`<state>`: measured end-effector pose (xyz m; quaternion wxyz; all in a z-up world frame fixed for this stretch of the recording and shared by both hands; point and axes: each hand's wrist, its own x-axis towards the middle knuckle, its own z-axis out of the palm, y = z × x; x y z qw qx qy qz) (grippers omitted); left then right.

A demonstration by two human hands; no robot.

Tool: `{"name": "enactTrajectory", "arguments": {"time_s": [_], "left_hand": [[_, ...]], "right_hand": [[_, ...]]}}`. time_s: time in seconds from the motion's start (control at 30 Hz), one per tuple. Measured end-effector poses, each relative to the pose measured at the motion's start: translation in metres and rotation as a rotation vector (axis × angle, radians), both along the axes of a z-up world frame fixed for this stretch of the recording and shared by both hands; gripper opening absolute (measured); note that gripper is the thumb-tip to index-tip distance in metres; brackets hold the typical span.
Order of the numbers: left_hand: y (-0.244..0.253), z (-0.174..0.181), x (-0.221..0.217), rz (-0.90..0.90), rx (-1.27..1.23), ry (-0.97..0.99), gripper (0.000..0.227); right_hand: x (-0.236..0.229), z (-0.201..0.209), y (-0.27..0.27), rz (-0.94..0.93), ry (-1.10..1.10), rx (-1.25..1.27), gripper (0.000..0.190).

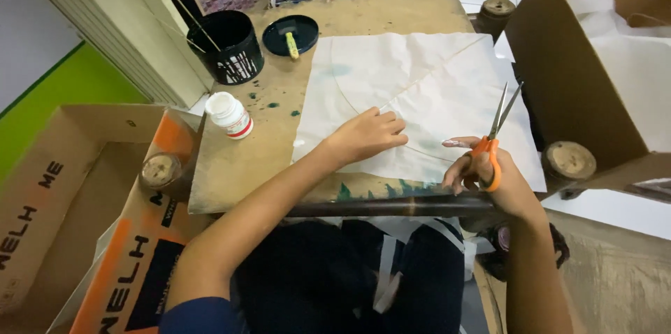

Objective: Trimming excess paper from a kite frame using scissors

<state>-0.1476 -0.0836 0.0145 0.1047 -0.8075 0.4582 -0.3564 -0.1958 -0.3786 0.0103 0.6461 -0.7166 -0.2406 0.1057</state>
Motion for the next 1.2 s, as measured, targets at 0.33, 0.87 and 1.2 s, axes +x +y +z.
{"name": "enactTrajectory", "arguments": {"time_s": [0.33, 0.87, 1.2], "left_hand": [[0.017, -0.006, -0.014, 0.046, 0.019, 0.044, 0.017], [-0.042, 0.001, -0.045, 0.134, -0.116, 0.331, 0.013], [-0.021, -0.014, -0.039, 0.179, -0.047, 0.303, 0.008]], "right_hand": [[-0.004, -0.016, -0.014, -0.014, -0.017, 0.003, 0.086], [-0.063, -0.031, -0.036, -0.083, 0.007, 0.048, 0.082], [-0.103, -0.043, -0.036, -0.094, 0.07, 0.056, 0.087]]}}
